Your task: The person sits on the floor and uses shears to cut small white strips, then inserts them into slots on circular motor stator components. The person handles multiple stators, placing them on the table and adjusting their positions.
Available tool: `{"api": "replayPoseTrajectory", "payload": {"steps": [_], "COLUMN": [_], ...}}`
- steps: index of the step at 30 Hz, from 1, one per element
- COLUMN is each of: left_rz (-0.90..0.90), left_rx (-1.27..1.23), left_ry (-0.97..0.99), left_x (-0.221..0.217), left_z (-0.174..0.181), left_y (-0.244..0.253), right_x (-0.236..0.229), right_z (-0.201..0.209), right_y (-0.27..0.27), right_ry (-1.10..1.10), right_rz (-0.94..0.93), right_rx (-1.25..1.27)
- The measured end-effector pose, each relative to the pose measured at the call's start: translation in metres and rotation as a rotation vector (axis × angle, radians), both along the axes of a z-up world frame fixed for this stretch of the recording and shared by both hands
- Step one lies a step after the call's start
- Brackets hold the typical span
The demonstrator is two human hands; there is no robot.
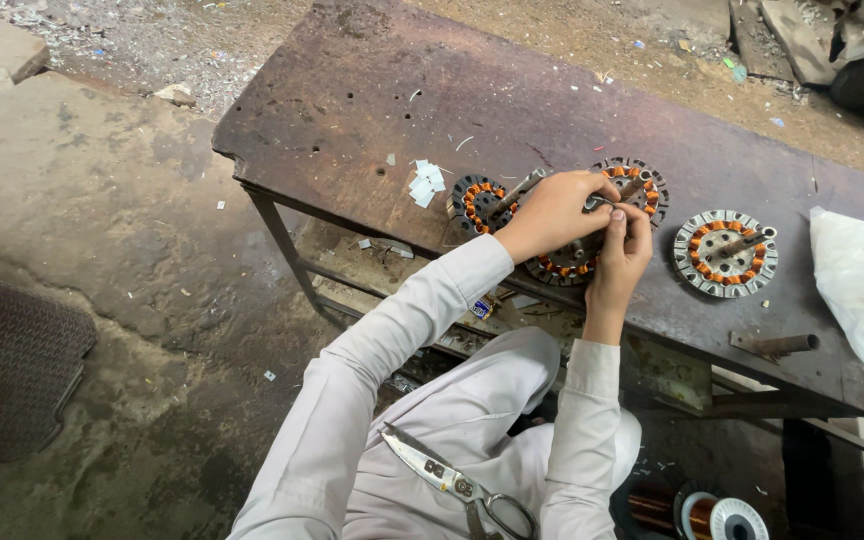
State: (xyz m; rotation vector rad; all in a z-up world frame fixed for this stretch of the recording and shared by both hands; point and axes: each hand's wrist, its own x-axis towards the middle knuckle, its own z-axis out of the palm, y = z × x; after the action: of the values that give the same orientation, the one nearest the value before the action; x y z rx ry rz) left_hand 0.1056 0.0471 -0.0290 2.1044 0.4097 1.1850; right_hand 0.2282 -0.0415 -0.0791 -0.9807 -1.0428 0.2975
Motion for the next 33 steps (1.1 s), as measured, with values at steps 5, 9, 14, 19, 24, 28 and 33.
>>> {"api": "replayPoseTrajectory", "payload": {"steps": [5, 9, 14, 19, 24, 28, 33], "left_rz": [-0.008, 0.038, 0.12, 0.111, 0.023, -0.005, 0.044], "left_rx": [0.124, 0.114, 0.144, 0.071, 0.019, 0.155, 0.355], "left_ry": [0.024, 0.079, 0.094, 0.266, 0.201, -0.04, -0.309], "left_x": [0.003, 0.007, 0.02, 0.031, 0.023, -0.003, -0.074], "left_z": [-0.007, -0.012, -0.019, -0.013, -0.008, 0.0, 0.014], "left_y": [0.005, 0.006, 0.004, 0.012, 0.011, -0.002, -0.053], "right_x": [0.002, -0.001, -0.015, -0.045, -0.104, -0.169, -0.174], "right_z": [-0.002, -0.002, 0.011, -0.009, -0.087, -0.147, -0.131], "right_y": [-0.001, 0.0, -0.033, -0.157, -0.276, -0.327, -0.344], "right_ry": [-0.02, 0.036, -0.145, -0.535, -0.75, -0.647, -0.79], "right_rz": [0.005, 0.02, -0.144, -0.442, -0.241, -0.174, 0.036], "right_rx": [0.006, 0.039, -0.125, -0.404, -0.663, -0.708, -0.989]}}
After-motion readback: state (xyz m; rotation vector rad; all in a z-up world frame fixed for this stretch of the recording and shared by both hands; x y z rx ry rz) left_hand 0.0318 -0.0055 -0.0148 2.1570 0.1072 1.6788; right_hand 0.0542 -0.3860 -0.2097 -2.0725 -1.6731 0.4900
